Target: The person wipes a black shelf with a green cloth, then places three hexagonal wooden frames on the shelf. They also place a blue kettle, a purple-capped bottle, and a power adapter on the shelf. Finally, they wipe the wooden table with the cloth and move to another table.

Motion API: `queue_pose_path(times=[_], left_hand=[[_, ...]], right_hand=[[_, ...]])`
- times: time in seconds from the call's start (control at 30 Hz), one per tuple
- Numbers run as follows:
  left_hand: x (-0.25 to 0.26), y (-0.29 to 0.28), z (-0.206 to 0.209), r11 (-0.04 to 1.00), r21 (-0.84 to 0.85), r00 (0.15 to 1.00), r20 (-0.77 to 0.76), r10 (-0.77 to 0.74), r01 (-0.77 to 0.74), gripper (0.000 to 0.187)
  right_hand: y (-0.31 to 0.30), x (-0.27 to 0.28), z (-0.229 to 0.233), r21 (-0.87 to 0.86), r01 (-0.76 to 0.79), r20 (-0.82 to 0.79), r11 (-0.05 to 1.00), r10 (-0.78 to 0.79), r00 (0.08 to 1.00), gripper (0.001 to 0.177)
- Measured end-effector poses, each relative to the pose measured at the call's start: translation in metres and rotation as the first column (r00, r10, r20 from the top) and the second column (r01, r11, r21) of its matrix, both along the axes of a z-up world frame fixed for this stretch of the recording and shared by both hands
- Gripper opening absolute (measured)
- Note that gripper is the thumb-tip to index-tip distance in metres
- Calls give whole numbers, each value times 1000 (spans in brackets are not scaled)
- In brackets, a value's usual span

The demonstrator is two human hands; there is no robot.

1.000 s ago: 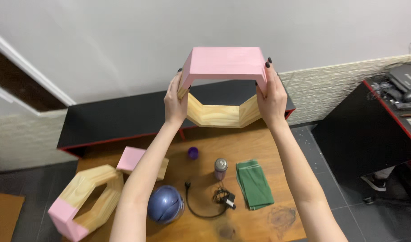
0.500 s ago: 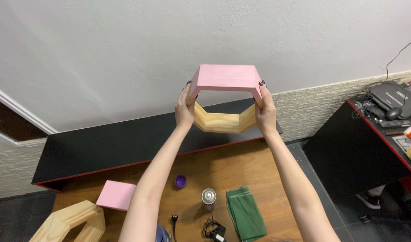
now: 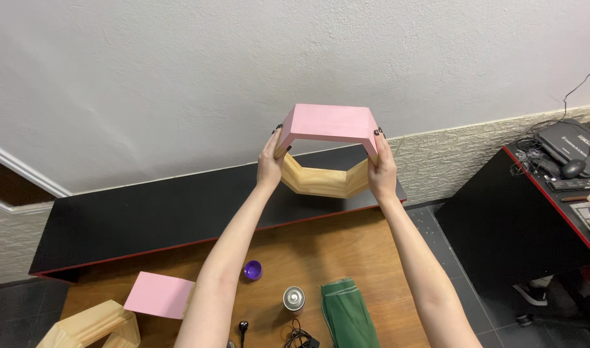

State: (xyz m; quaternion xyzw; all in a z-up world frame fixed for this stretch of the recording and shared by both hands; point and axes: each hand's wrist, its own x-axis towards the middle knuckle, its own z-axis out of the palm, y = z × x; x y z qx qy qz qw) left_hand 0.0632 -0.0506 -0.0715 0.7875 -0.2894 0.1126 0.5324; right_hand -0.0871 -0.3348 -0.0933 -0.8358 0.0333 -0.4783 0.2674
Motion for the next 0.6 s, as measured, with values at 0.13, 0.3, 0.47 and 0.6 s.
queue_pose_path(times=[0.13, 0.3, 0.47, 0.6], left_hand=[[9, -6, -13, 1000, 2, 1000, -3, -2, 2, 61], [12, -12, -21, 1000, 18, 1000, -10, 1, 0, 61], [12, -14, -27, 1000, 27, 1000, -25, -1, 2, 63], [12, -16, -33, 999, 50, 999, -40, 9, -7, 65]], right_hand=[[-1, 1, -3, 15, 5, -3, 1000, -4, 1000, 63], [-7, 5, -14, 21, 12, -19, 1000, -11, 1000, 65], [-7, 6, -18, 35, 13, -32, 999, -12, 999, 66], [-9, 6, -25, 49, 15, -62, 999, -12, 998, 66]])
